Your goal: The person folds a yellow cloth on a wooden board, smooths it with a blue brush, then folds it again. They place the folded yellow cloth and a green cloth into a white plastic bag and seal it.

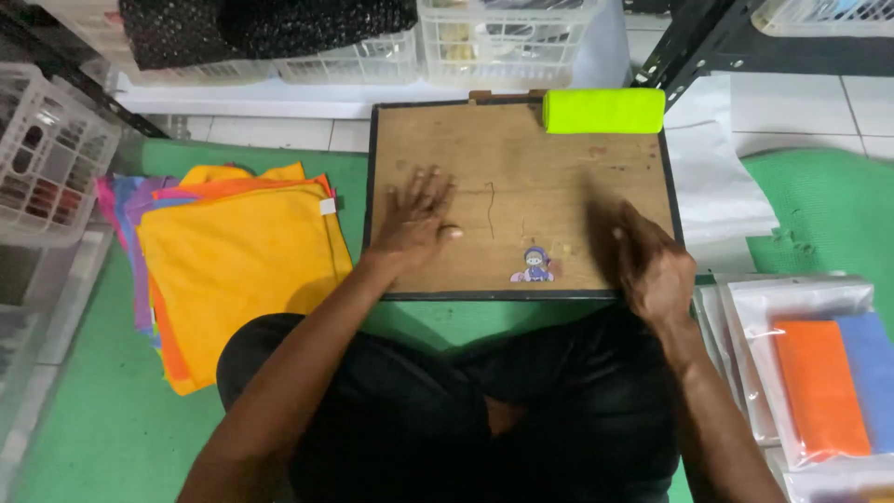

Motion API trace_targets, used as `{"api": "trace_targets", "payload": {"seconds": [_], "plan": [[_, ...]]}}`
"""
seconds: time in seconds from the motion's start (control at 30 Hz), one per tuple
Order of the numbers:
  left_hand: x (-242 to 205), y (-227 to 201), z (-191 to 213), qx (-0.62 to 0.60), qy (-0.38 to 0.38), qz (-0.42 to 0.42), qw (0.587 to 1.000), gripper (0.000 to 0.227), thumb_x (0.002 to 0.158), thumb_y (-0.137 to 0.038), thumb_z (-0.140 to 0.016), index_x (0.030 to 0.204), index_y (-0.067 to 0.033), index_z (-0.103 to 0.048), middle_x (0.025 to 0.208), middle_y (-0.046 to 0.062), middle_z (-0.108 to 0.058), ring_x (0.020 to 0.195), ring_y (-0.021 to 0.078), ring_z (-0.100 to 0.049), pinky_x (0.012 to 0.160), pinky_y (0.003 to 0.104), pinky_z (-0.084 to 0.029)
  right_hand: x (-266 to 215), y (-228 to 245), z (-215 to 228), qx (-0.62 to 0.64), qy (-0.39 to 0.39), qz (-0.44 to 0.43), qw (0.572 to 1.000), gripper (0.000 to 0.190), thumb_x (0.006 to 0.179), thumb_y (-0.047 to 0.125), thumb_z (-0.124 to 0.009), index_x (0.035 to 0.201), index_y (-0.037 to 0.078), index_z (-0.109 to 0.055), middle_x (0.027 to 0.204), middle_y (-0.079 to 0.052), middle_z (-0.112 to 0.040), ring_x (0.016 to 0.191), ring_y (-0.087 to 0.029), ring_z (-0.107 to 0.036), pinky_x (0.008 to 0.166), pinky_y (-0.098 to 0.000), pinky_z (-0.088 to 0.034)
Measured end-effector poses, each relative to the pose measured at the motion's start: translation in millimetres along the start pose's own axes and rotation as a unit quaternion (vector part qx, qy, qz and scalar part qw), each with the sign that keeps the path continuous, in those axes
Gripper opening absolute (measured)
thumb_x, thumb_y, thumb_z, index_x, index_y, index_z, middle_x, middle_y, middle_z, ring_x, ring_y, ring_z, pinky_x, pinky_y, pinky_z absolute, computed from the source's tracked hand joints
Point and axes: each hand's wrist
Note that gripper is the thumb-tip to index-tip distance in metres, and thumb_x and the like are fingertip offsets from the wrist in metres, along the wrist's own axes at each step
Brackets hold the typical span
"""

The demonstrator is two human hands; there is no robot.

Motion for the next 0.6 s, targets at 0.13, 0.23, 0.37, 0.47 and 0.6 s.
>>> {"api": "trace_targets", "payload": {"seconds": [0.13,0.23,0.37,0.47,0.6], "plan": [[-27.8,74.3,-18.3,-0.03,0.031,0.057,0.997,0.089,0.101,-0.055,-0.051,0.168,-0.0187,-0.006,0.174,0.017,0.0,0.159,0.0421,0.0,0.117,0.071,-0.026,-37.3,25.1,15.6,0.056,-0.033,0.033,0.997,0.034,0.106,0.031,-0.067,0.135,0.016,-0.074,0.115,-0.008,-0.075,0.111,-0.031,-0.072,0.092,-0.0413,-0.058],[-63.8,120.0,-31.8,-0.094,0.062,0.128,0.985,0.084,0.101,-0.056,-0.052,0.167,-0.0255,-0.009,0.162,0.034,-0.029,0.139,0.0508,-0.048,0.107,0.065,-0.046,-34.8,77.2,17.8,0.05,-0.059,0.131,0.988,0.025,0.102,0.03,-0.074,0.121,0.014,-0.081,0.124,-0.007,-0.076,0.123,-0.031,-0.071,0.102,-0.0397,-0.057],[-97.6,137.7,-35.7,-0.084,0.024,0.157,0.984,0.041,0.09,-0.041,-0.066,0.095,-0.0011,-0.075,0.097,0.018,-0.074,0.086,0.0417,-0.068,0.075,0.051,-0.052,-33.1,163.0,39.1,0.15,0.044,0.132,0.979,0.028,0.097,0.013,-0.068,0.122,0.001,-0.075,0.136,-0.014,-0.07,0.134,-0.039,-0.061,0.111,-0.0461,-0.047],[-116.1,134.3,-24.8,-0.091,-0.028,0.173,0.98,0.023,0.086,-0.025,-0.062,0.092,-0.0081,-0.075,0.099,0.015,-0.074,0.089,0.0412,-0.068,0.071,0.051,-0.051,-34.2,188.6,32.6,0.191,0.088,0.118,0.971,0.03,0.096,0.012,-0.066,0.123,0.001,-0.073,0.134,-0.012,-0.07,0.127,-0.035,-0.064,0.108,-0.043,-0.048],[-130.1,150.6,-21.8,-0.156,-0.06,0.217,0.962,0.034,0.079,-0.013,-0.053,0.107,-0.0258,-0.069,0.117,0.001,-0.07,0.113,0.0313,-0.063,0.087,0.045,-0.05,-31.0,208.5,37.7,0.278,0.138,0.092,0.946,0.027,0.094,0.006,-0.068,0.12,-0.002,-0.073,0.126,-0.015,-0.073,0.112,-0.03,-0.071,0.096,-0.0377,-0.053]]}}
Point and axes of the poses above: each hand's wrist, its own x-axis towards the middle knuckle, its own z-axis out of the back of the hand, y = z × x
